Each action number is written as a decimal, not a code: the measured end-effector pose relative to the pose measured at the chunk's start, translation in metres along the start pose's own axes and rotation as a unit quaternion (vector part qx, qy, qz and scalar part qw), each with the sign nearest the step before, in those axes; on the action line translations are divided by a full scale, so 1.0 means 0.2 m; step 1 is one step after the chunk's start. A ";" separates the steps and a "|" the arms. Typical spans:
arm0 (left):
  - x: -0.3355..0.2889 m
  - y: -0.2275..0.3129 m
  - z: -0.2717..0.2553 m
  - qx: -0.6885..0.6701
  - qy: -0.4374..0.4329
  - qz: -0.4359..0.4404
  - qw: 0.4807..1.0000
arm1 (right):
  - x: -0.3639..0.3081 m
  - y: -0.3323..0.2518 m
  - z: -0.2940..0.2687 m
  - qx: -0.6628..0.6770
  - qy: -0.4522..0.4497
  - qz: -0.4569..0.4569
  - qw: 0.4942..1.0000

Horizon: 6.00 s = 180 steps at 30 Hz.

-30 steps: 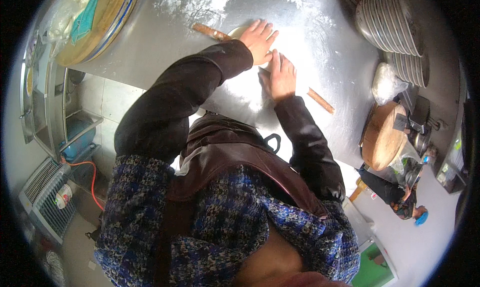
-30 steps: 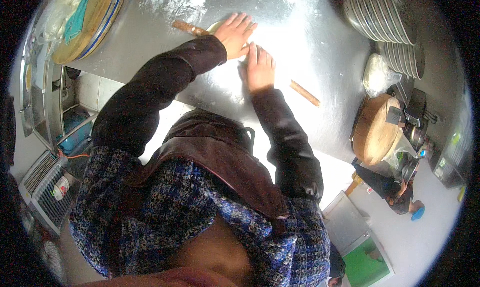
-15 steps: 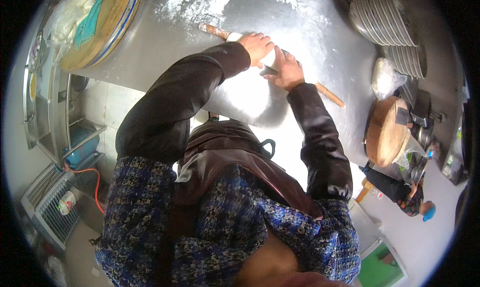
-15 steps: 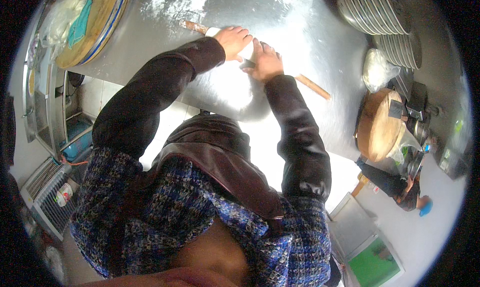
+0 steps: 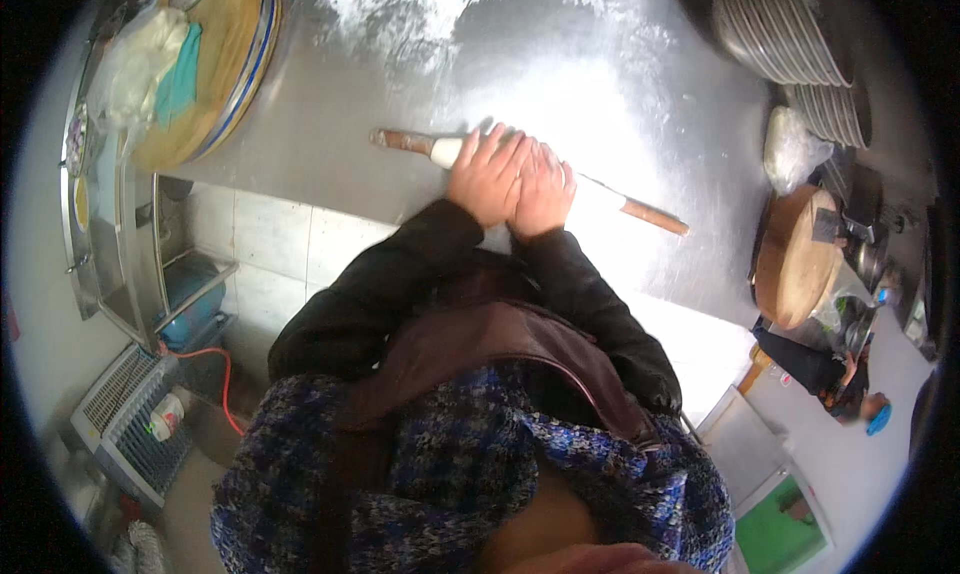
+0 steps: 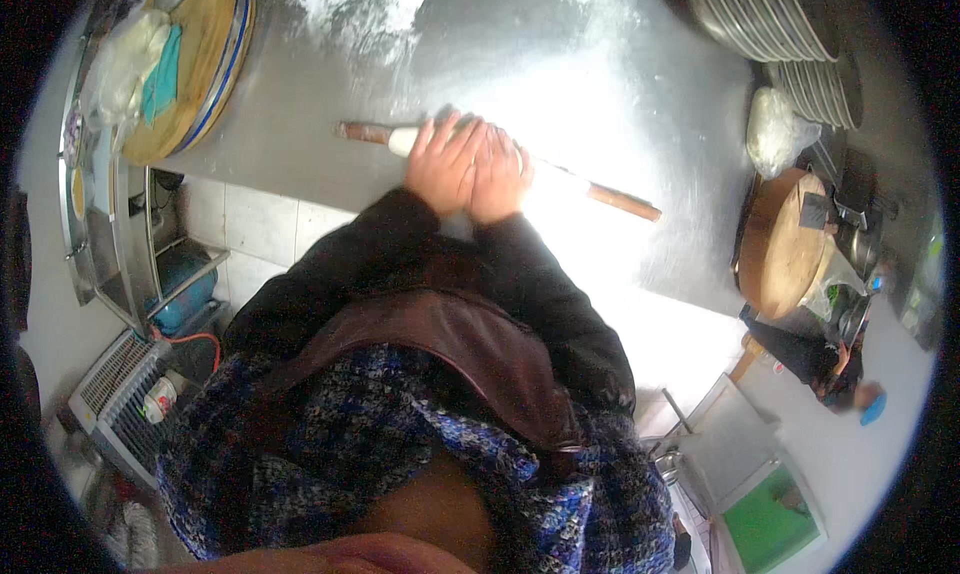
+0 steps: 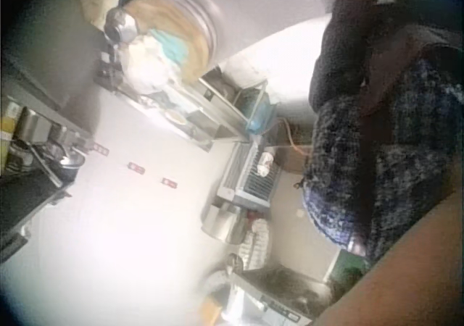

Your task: The person portions dough from a larger mass, weighs small pieces, and rolls each piece flat with a rolling pin on a floured metal countertop. The person repeatedly flattens and turns the dough to achieve an even circular shape.

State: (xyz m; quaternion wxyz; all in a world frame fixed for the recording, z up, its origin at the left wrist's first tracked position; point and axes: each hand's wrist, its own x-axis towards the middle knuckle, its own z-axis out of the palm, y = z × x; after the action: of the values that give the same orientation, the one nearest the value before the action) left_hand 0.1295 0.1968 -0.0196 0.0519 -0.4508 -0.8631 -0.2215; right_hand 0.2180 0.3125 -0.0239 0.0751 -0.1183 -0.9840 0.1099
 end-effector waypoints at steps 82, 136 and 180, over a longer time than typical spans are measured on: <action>0.13 -0.42 -0.05 0.032 -0.039 -0.085 0.995 | 0.37 0.21 -0.04 0.005 -0.028 -0.003 1.000; 0.86 -0.45 -0.06 0.181 -0.083 -0.047 0.979 | 1.02 0.17 -0.07 -0.050 -0.021 0.002 0.999; 0.83 -0.48 -0.22 0.108 -0.127 -0.075 0.983 | 0.99 0.16 -0.27 -0.050 -0.029 -0.041 0.997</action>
State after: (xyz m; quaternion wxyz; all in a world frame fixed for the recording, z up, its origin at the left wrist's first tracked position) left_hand -0.0493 0.2553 0.0349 -0.0263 -0.4009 -0.9130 -0.0716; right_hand 0.0435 0.4032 0.0449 0.0453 -0.0778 -0.9941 0.0608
